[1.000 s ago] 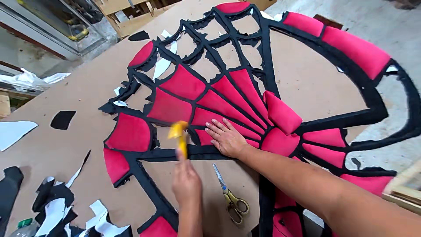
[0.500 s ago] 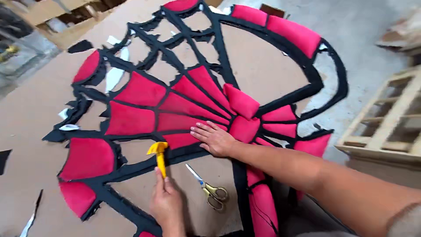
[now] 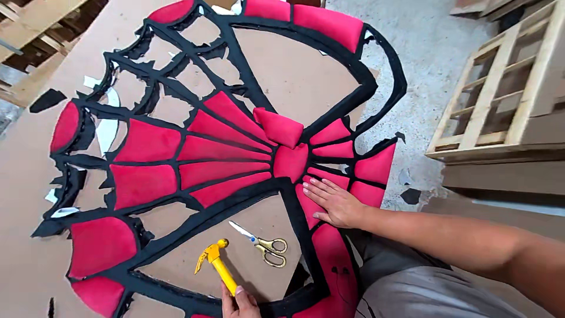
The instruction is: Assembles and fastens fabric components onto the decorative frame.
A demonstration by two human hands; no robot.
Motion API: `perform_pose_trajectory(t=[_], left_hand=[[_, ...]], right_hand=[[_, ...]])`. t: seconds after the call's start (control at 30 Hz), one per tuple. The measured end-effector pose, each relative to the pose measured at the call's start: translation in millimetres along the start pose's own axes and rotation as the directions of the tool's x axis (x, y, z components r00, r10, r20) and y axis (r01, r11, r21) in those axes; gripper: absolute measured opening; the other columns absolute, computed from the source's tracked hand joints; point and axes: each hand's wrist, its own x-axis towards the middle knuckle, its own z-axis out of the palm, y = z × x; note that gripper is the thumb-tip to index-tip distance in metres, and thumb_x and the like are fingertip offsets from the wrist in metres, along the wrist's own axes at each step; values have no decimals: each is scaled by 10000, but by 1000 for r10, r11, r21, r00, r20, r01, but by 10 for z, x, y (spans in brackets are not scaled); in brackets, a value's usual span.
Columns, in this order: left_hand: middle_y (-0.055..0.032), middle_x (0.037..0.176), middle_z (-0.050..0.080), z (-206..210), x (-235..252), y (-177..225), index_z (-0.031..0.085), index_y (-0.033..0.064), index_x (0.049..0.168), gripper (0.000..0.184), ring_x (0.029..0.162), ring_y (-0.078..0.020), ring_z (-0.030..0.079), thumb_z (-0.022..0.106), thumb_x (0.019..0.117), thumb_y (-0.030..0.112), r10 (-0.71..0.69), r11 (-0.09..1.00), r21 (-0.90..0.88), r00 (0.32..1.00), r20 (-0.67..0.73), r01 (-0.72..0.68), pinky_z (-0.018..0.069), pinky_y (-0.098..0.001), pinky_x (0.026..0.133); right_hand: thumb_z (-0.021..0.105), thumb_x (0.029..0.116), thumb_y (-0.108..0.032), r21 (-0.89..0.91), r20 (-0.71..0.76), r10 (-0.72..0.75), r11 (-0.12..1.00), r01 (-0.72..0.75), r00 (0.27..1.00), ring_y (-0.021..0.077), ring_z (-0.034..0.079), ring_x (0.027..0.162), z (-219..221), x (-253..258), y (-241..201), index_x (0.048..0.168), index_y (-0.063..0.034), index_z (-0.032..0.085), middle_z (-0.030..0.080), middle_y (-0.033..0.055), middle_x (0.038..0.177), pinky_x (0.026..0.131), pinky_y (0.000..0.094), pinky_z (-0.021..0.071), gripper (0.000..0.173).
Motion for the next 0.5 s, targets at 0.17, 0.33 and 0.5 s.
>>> perform_pose_trajectory(t=[0.17,0.33,0.5], left_hand=[[-182,1059,656,208,-39,200,419,62,1557,492,652,-156,600,470,1087,197,61,991,117,997,55,-67,537,-353,608],[-260,1377,613,292,-51,113,452,13,1533,481,1096,-344,686,461,1082,179,200,926,319,979,33,-200,531,-516,967],[-294,1333,614,171,46,-39,570,44,1460,425,1244,-458,595,502,1055,155,330,761,623,935,-130,-182,463,-565,1069]], right_hand=[[410,1082,-411,97,-81,56,994,-48,995,189,238,1569,-143,-187,182,1565,-191,458,327,-22,1678,1282,476,191,533],[417,1078,-394,95,-307,89,993,-63,948,223,317,1539,-495,546,663,1528,-137,500,405,15,1637,1246,500,274,524],[285,1113,-415,58,-201,128,991,-118,971,288,272,1556,-770,1463,1190,1570,-212,449,398,-12,1642,1241,647,160,526]])
